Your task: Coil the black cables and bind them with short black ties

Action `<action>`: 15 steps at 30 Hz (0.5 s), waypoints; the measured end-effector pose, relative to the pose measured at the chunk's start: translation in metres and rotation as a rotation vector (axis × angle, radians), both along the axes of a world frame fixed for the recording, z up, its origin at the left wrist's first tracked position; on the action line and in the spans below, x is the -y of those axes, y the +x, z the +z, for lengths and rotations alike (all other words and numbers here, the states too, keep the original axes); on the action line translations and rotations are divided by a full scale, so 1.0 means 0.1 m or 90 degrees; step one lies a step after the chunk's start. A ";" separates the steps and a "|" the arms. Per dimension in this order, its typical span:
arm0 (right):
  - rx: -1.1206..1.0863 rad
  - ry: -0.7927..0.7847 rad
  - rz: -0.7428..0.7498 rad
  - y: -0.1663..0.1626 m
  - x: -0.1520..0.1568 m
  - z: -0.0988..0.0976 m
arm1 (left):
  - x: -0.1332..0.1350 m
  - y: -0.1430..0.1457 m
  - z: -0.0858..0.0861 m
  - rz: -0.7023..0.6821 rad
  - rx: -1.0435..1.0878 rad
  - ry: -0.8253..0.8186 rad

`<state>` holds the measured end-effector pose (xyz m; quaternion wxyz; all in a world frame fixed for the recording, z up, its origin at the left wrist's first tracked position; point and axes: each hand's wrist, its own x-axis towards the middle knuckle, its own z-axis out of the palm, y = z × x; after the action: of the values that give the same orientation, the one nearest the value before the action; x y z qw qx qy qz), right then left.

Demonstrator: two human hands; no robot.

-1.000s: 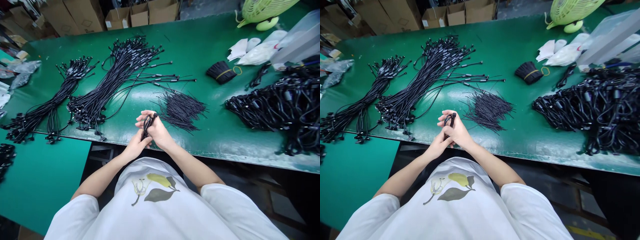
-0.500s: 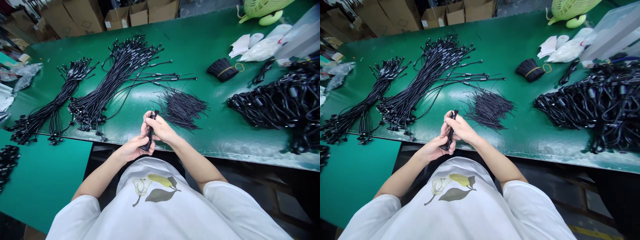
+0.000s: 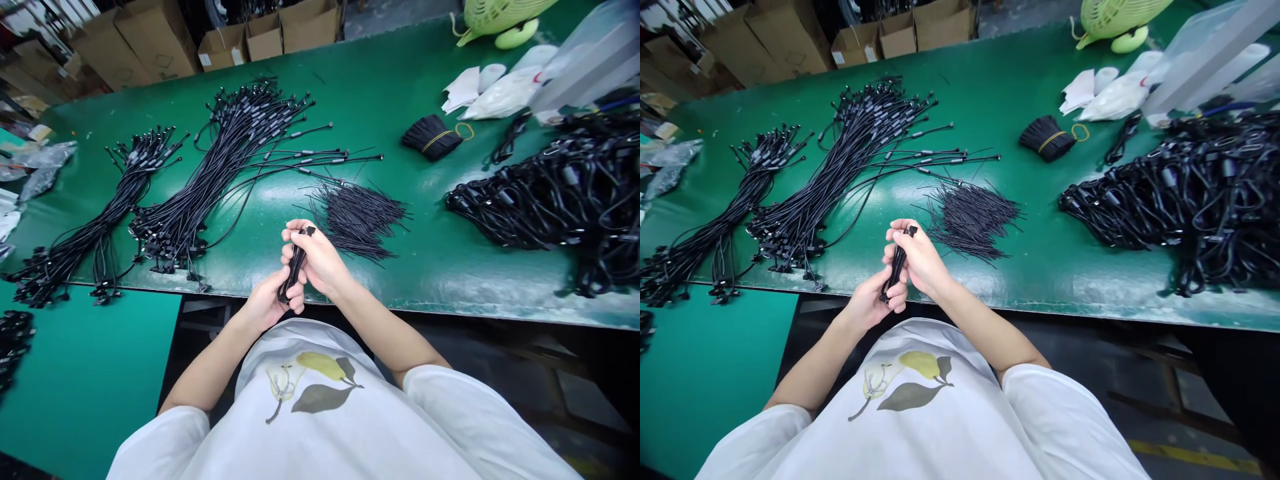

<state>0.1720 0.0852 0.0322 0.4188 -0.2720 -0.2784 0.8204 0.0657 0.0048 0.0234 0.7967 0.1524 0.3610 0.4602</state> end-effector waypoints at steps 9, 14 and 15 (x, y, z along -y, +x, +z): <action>0.095 0.201 0.005 0.26 0.04 -0.31 | 0.12 0.15 -0.17 -0.031 -0.136 -0.015; 0.508 0.712 -0.050 0.73 0.12 -0.34 | 0.11 -0.07 -0.28 -0.122 -0.337 0.052; 0.572 0.846 0.026 0.78 0.17 -0.33 | 0.09 -0.10 -0.30 -0.159 -0.392 0.076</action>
<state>0.2500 0.0682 -0.0006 0.3257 -0.2648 -0.8557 0.3026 0.0557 -0.0047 -0.0061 0.6900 0.3740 0.5355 0.3119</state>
